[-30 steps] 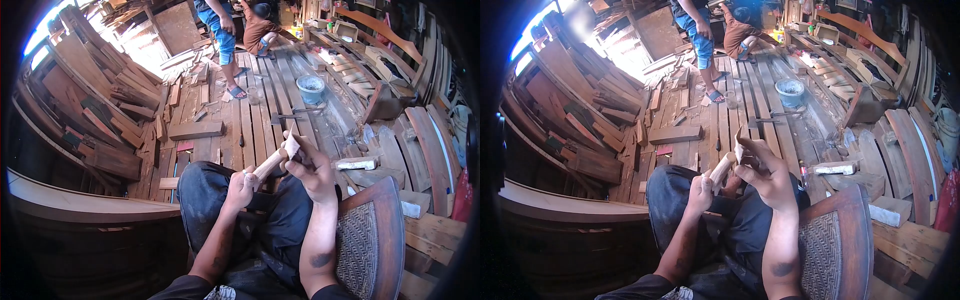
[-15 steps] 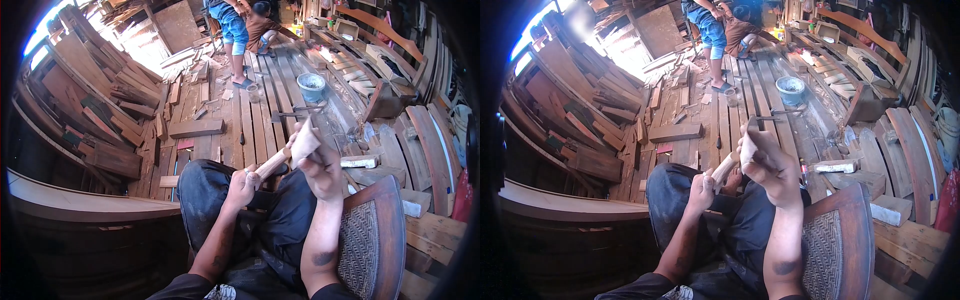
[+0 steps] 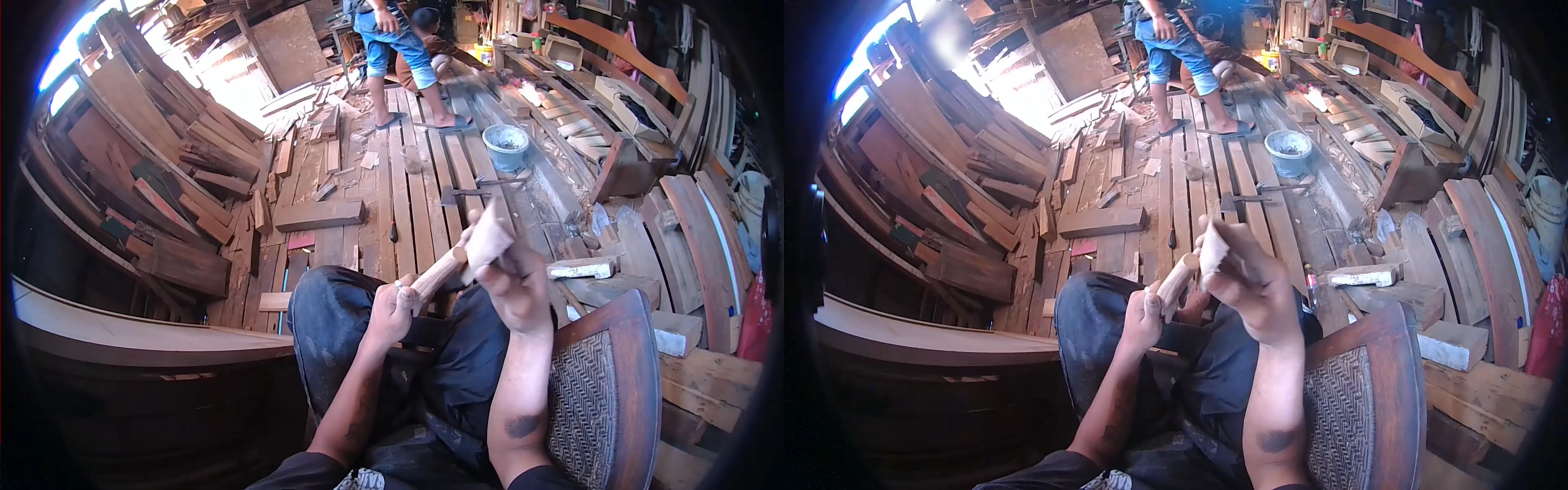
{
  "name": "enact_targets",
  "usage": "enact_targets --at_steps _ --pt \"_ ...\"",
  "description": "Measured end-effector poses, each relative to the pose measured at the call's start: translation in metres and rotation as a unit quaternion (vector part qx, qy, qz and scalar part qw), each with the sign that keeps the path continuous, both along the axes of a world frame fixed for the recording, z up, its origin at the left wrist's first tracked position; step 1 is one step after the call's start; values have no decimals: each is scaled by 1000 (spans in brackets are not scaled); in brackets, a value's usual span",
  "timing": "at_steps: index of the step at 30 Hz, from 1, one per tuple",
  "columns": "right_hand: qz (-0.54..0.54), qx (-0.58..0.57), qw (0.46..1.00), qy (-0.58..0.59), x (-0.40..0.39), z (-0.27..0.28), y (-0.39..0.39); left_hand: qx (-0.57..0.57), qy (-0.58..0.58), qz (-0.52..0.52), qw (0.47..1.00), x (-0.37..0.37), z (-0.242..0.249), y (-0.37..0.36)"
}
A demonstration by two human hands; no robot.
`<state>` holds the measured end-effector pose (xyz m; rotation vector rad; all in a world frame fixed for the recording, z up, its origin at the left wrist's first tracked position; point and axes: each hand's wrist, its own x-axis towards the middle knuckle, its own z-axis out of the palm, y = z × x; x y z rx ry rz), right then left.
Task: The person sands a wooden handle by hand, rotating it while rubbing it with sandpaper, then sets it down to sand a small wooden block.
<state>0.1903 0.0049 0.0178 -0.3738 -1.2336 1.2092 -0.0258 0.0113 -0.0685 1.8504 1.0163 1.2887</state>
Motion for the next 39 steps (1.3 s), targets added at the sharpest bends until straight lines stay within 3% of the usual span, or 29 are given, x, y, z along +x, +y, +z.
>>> enact_targets --at_steps 2,6,9,12,13,15,17,20,24,28,32,36,39 --pt "22 40 998 32 3 5 4 -10 -5 4 1000 0 -3 -1" --pt "-34 -46 997 -51 1 -13 -1 -11 9 11 1000 -1 0 0" --pt "17 0 998 65 5 -6 3 -23 13 2 1000 2 6 -3" --pt "18 -19 997 67 3 -7 1 -24 12 6 1000 2 -1 -1" --pt "9 -40 997 62 1 -11 0 -19 8 8 1000 1 -4 0" --pt "-26 -77 994 -68 3 -14 -1 -7 1 10 1000 0 -3 3" --pt "-5 -25 999 33 0 -8 -1 -1 5 6 1000 2 3 0" --pt "23 37 996 75 1 1 2 -6 12 13 1000 3 4 -3" --pt "-36 -68 995 -65 0 -14 2 -34 19 25 999 2 3 -1" --pt "32 39 996 78 6 -4 6 -19 26 11 999 2 3 -3" --pt "-16 -71 995 -62 7 -14 1 -18 27 15 999 1 0 0" --pt "42 34 995 88 10 -9 2 1 15 4 1000 4 4 -2" --pt "15 -6 1000 23 8 -13 2 -8 11 8 1000 2 0 0"
